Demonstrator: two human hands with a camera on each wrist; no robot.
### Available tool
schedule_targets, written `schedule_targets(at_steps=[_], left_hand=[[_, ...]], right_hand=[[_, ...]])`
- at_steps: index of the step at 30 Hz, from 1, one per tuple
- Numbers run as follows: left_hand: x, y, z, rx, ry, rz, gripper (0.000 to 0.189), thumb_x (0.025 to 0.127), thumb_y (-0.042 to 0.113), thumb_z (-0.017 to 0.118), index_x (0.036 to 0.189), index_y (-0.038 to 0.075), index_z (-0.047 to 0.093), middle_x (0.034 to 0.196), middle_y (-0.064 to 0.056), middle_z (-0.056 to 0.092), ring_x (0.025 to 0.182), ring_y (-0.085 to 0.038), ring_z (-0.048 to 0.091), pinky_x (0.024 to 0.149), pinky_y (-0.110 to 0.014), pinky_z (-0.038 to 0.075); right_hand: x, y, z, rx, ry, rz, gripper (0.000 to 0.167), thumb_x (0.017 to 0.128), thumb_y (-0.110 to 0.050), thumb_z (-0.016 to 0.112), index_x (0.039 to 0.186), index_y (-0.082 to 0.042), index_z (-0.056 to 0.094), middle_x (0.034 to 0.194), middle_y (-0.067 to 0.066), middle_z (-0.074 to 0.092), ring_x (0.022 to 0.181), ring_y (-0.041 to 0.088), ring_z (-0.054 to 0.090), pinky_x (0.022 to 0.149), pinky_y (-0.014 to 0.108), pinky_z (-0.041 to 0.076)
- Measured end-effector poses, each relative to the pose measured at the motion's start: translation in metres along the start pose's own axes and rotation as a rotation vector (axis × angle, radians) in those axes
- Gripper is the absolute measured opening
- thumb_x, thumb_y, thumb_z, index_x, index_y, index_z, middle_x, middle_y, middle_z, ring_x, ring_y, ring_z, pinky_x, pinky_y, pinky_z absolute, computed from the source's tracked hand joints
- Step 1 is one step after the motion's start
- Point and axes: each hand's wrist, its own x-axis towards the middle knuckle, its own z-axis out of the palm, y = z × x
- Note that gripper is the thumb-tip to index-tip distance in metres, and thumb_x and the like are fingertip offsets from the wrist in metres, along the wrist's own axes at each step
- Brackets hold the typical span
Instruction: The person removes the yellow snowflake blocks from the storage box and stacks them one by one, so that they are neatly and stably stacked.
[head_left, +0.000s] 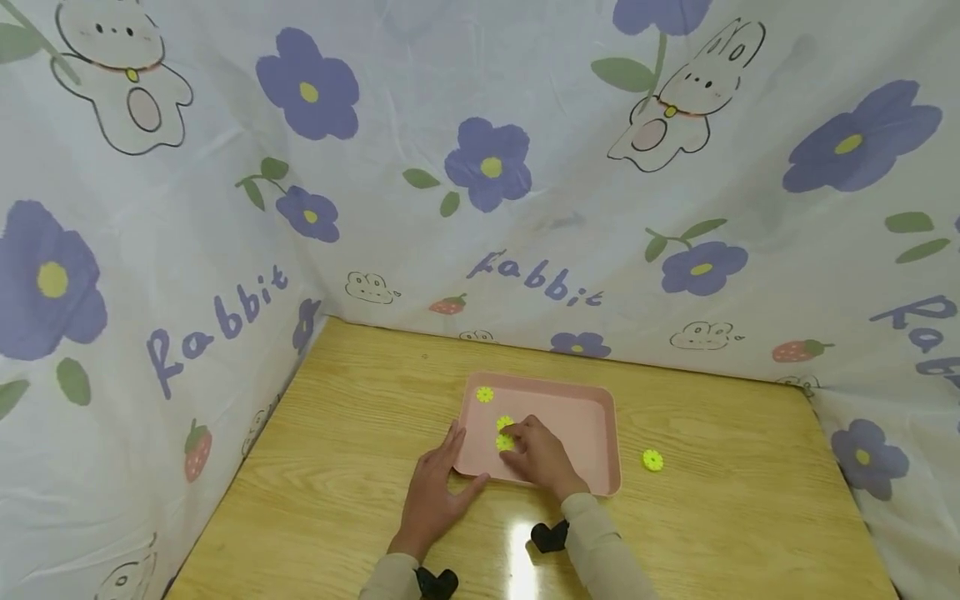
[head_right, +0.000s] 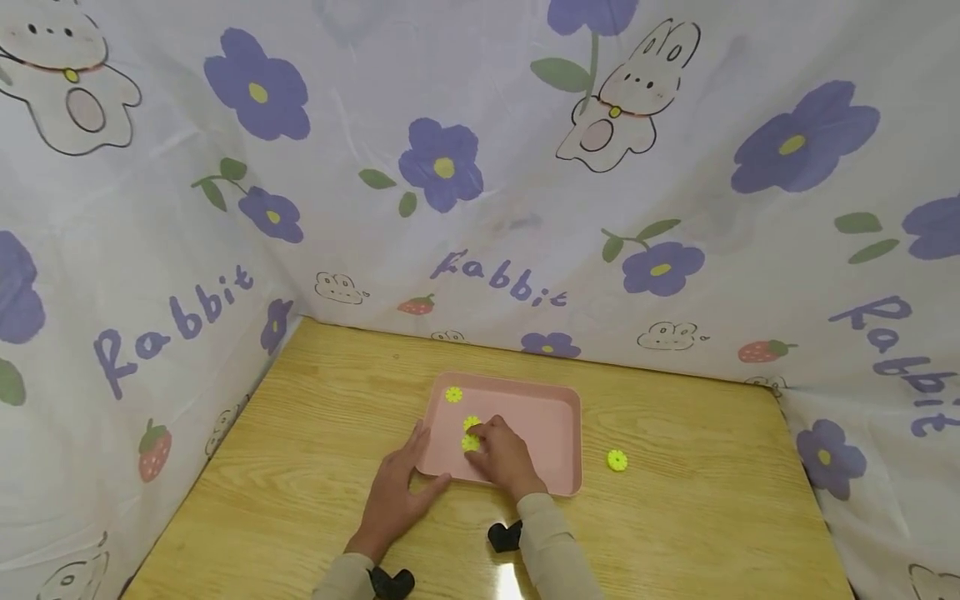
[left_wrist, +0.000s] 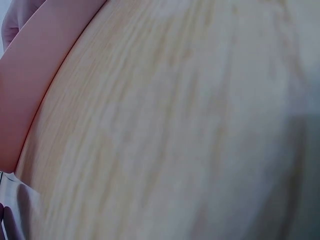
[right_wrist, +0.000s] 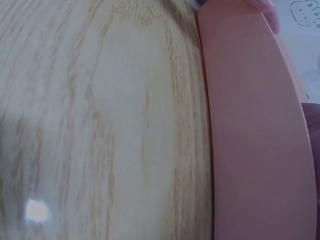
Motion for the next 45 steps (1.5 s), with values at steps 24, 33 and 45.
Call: schedule_targets(at_steps=[24, 33, 45], left_hand=[[0.0002, -0.0048, 0.0030, 0.023, 0.016, 0.012, 0.085, 0.094, 0.057, 0.070, 0.160, 0.014, 0.041, 0.168, 0.002, 0.031, 0.138, -0.024, 0.053, 0.111, -0.053, 0.043], [0.0001, -0.0045, 0.0044, 0.039, 0.019, 0.017, 0.085, 0.094, 0.057, 0.070, 0.161, 0.014, 0.040, 0.168, 0.000, 0.031, 0.138, -0.024, 0.053, 0.110, -0.053, 0.044], [0.0002, -0.0001, 0.0016, 0.021, 0.014, 0.002, 0.085, 0.093, 0.057, 0.071, 0.159, 0.013, 0.043, 0.167, 0.001, 0.031, 0.138, -0.027, 0.053, 0.110, -0.055, 0.044]], right_hand=[[-0.0030, 0.0038, -0.0029, 0.029, 0.020, -0.004, 0.032, 0.088, -0.012, 0.084, 0.117, -0.002, 0.076, 0.102, 0.006, 0.061, 0.078, 0.013, 0.055, 0.071, 0.032, 0.053], [-0.0023, 0.0056, -0.0033, 0.013, 0.009, 0.034, 0.038, 0.087, -0.016, 0.085, 0.119, -0.001, 0.073, 0.100, 0.004, 0.061, 0.080, 0.012, 0.055, 0.074, 0.034, 0.053], [-0.0022, 0.0025, -0.0033, 0.018, 0.010, 0.051, 0.035, 0.089, -0.017, 0.083, 0.120, -0.001, 0.074, 0.110, 0.006, 0.062, 0.088, 0.016, 0.060, 0.084, 0.040, 0.056]])
